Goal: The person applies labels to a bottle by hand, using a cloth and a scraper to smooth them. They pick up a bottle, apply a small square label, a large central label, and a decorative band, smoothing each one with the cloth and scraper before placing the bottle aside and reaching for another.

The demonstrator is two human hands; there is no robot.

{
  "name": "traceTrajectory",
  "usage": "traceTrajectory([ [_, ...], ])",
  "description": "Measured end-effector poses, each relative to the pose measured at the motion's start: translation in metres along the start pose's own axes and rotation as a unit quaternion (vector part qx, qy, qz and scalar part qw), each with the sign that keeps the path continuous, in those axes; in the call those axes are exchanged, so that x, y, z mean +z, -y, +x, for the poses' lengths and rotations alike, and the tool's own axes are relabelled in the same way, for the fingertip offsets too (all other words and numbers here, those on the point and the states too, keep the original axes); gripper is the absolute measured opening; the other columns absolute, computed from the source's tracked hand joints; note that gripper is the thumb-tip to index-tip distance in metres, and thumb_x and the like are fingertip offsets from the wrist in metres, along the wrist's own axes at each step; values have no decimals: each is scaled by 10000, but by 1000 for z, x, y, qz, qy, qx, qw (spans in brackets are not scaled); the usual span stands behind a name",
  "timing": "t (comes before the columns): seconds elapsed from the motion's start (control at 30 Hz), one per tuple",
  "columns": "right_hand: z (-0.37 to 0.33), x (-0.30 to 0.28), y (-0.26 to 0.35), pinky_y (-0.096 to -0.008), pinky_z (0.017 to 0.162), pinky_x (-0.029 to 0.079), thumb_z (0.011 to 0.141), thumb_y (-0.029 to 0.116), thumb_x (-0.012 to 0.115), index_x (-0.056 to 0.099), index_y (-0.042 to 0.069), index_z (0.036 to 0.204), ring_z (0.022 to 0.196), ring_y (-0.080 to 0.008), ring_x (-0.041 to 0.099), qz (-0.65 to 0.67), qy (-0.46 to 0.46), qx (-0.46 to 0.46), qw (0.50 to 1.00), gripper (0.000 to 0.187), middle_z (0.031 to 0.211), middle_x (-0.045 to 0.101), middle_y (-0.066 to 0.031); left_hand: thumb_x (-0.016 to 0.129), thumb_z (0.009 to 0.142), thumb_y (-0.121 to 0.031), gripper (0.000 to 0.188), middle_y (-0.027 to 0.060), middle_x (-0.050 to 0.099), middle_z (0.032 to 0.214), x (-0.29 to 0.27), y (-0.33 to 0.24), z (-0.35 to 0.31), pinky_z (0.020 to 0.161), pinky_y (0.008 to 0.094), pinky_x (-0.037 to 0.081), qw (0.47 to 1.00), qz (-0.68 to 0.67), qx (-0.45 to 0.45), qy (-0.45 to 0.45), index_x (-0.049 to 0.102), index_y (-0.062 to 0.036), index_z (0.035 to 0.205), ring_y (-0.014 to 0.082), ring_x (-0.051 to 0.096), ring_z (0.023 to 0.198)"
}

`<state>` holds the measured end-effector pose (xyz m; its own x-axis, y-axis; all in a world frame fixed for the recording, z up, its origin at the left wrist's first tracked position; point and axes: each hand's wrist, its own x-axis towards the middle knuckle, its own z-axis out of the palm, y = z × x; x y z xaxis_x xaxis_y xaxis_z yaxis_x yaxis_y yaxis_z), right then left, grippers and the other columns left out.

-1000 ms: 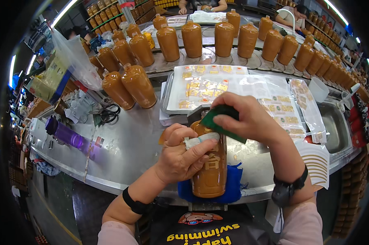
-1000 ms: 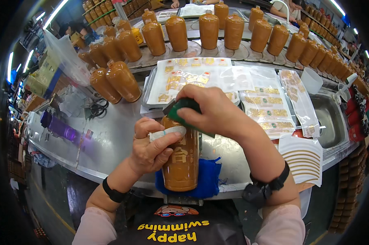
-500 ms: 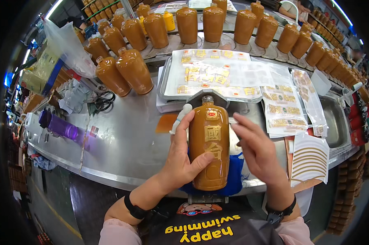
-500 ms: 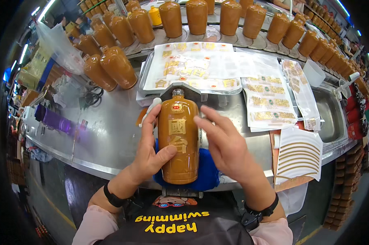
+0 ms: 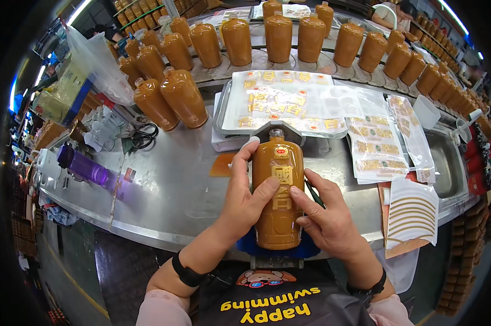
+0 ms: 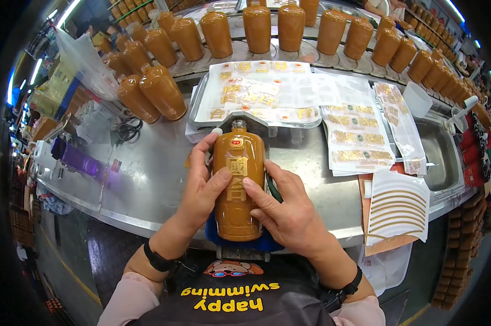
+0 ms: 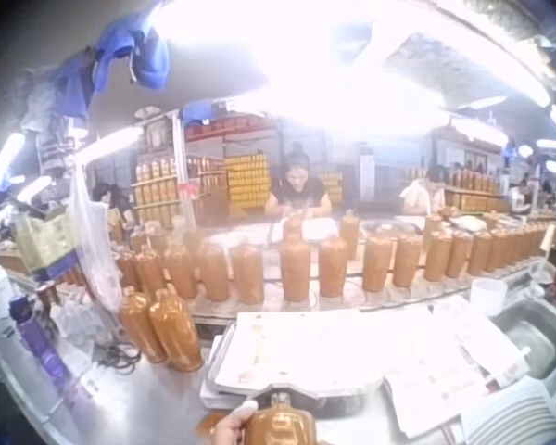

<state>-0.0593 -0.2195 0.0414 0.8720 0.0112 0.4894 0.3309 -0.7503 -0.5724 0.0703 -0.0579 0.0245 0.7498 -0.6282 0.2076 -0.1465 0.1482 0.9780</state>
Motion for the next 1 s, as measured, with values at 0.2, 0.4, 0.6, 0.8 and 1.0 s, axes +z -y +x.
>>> traceTrajectory([
  [0.2, 0, 1, 1, -466, 973, 432, 807, 143, 719, 595, 133, 1298, 1160, -430, 492, -12, -1, 1, 1000, 507, 1358, 433, -287, 585, 933, -219, 669, 180, 342, 1420, 1, 1, 2, 1116, 347, 252, 1000, -12, -5, -1, 239, 55, 1436, 236, 330, 1331],
  [0.4, 1, 1, 2, -466, 976, 431, 813, 147, 714, 592, 139, 1301, 1163, -432, 487, -9, -2, 3, 1000, 503, 1362, 426, -288, 569, 941, -209, 658, 163, 338, 1422, 1, 0, 0, 1104, 339, 276, 999, -33, -15, 3, 228, 45, 1445, 215, 352, 1310],
  [0.6, 0, 2, 2, -469, 978, 431, 817, 151, 712, 580, 145, 1316, 1166, -437, 485, -14, -1, -3, 1000, 517, 1362, 426, -288, 564, 950, -212, 673, 154, 321, 1431, 2, -1, 0, 1101, 339, 284, 998, -60, -23, 11, 198, 29, 1461, 209, 351, 1310],
  [0.8, -8, -1, -2, -466, 972, 436, 816, 163, 716, 580, 144, 1316, 1158, -433, 493, 11, -5, -2, 1000, 519, 1357, 434, -287, 607, 925, -289, 786, 176, 282, 1463, -5, 3, -8, 1126, 364, 252, 998, -47, 7, 29, 154, 33, 1479, 245, 301, 1359],
  [1.0, -8, 3, -1, -463, 964, 443, 807, 162, 721, 605, 138, 1286, 1150, -429, 500, -7, 1, -9, 1000, 493, 1351, 440, -285, 645, 896, -315, 854, 192, 261, 1479, -5, 8, -12, 1142, 372, 218, 999, -27, 3, 31, 141, 44, 1484, 269, 258, 1389],
])
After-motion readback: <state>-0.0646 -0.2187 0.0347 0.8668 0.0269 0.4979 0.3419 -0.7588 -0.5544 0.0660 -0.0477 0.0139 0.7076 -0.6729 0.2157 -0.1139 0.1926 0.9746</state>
